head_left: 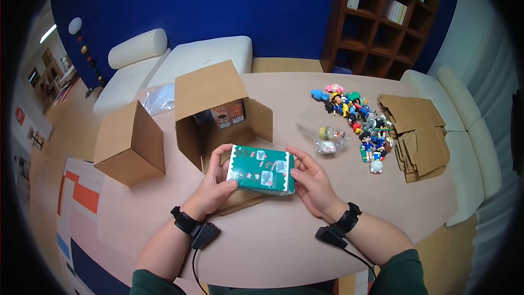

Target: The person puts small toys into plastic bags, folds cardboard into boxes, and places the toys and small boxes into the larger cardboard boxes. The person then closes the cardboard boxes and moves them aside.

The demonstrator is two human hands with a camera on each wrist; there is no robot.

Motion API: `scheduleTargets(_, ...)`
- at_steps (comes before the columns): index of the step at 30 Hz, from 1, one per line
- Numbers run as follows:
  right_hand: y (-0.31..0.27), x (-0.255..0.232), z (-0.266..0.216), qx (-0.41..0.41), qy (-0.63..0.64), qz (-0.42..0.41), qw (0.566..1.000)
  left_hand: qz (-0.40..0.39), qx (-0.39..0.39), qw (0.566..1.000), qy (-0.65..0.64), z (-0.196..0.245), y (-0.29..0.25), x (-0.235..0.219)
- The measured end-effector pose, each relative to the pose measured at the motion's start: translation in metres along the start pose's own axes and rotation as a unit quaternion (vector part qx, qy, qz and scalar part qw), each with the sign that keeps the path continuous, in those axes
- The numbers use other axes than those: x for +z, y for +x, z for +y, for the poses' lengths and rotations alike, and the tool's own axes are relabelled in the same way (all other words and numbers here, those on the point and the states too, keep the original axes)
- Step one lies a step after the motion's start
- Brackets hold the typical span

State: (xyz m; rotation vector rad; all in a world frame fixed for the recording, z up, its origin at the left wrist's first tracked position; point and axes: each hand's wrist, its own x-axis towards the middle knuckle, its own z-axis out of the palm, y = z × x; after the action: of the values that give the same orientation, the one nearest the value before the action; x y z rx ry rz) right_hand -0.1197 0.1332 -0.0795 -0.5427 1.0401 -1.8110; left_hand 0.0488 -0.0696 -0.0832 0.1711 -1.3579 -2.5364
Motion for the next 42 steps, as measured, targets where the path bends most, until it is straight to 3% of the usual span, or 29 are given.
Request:
scheduleTargets(2,0.0,0.005,0.001,-0.009,0.004,0.002,1.0,0.009,0.012,1.0,0.027,-0.002,0.001,-0.001)
scheduleTargets(4,-0.001,0.011,0.004,-0.094,-0.151,-0.021,0.984,0.028,0.012,0.995,0.098,0.002,-0.003,0.002)
scheduleTargets(7,0.0,0.011,0.006,-0.066,-0.091,-0.022,0.993,0.009,0.018,0.974,0.224,0.004,-0.003,0.002)
scheduleTargets(9,0.006,0.001,0.005,-0.085,-0.078,-0.031,0.993,-0.014,0.017,0.978,0.208,0.007,-0.006,0.012)
scheduleTargets(11,0.008,-0.004,-0.001,-0.039,0.101,-0.002,0.994,-0.014,0.03,0.977,0.209,0.007,-0.009,0.014)
scheduleTargets(13,0.008,-0.005,0.0,-0.056,0.086,0.02,0.995,-0.005,0.008,0.978,0.208,0.01,-0.006,0.017)
scheduleTargets(15,0.01,-0.012,0.004,-0.024,0.07,0.03,0.997,0.002,-0.002,0.974,0.226,0.016,-0.011,0.029)
scheduleTargets(18,0.005,-0.007,0.004,-0.024,0.077,0.003,0.997,0.041,-0.068,0.958,0.274,0.036,-0.028,0.043)
scheduleTargets(19,0.002,-0.005,0.003,-0.022,0.102,-0.004,0.995,0.056,-0.035,0.948,0.312,0.043,-0.039,0.043)
scheduleTargets(21,0.001,-0.014,0.001,-0.015,0.06,-0.131,0.99,0.114,0.103,0.931,0.331,0.042,-0.065,0.025)
scheduleTargets(23,0.004,-0.016,0.0,0.003,-0.003,-0.151,0.989,0.21,0.195,0.948,0.139,0.046,-0.086,0.031)
scheduleTargets(24,0.004,-0.015,0.002,0.0,0.002,-0.151,0.989,0.208,0.193,0.948,0.145,0.046,-0.095,0.026)
scheduleTargets(26,0.005,-0.011,0.006,0.006,-0.14,-0.143,0.98,0.316,0.238,0.905,0.158,0.044,-0.111,0.015)
scheduleTargets(27,0.004,-0.006,0.005,0.006,-0.139,-0.146,0.98,0.317,0.239,0.904,0.16,0.039,-0.116,0.009)
scheduleTargets(28,0.001,0.001,0.001,-0.078,-0.281,-0.165,0.942,0.348,0.209,0.901,0.149,0.034,-0.12,0.002)
scheduleTargets(29,0.0,0.006,-0.001,-0.161,-0.415,-0.179,0.877,0.379,0.179,0.898,0.136,0.032,-0.123,-0.001)
scheduleTargets(30,-0.004,0.007,0.006,-0.171,-0.47,-0.176,0.848,0.382,0.145,0.905,0.117,0.032,-0.123,0.002)
scheduleTargets(31,-0.005,0.009,0.01,-0.171,-0.47,-0.177,0.848,0.383,0.146,0.905,0.117,0.032,-0.122,0.0)
scheduleTargets(33,-0.009,0.01,0.015,-0.237,-0.672,-0.256,0.653,0.394,0.102,0.907,0.111,0.029,-0.119,-0.011)
scheduleTargets(37,-0.014,0.01,0.01,-0.228,-0.655,-0.268,0.669,0.403,0.114,0.899,0.128,0.034,-0.093,-0.037)
scheduleTargets(42,-0.012,0.003,0.014,-0.242,-0.637,-0.274,0.679,0.424,0.054,0.895,0.124,0.052,-0.079,-0.033)
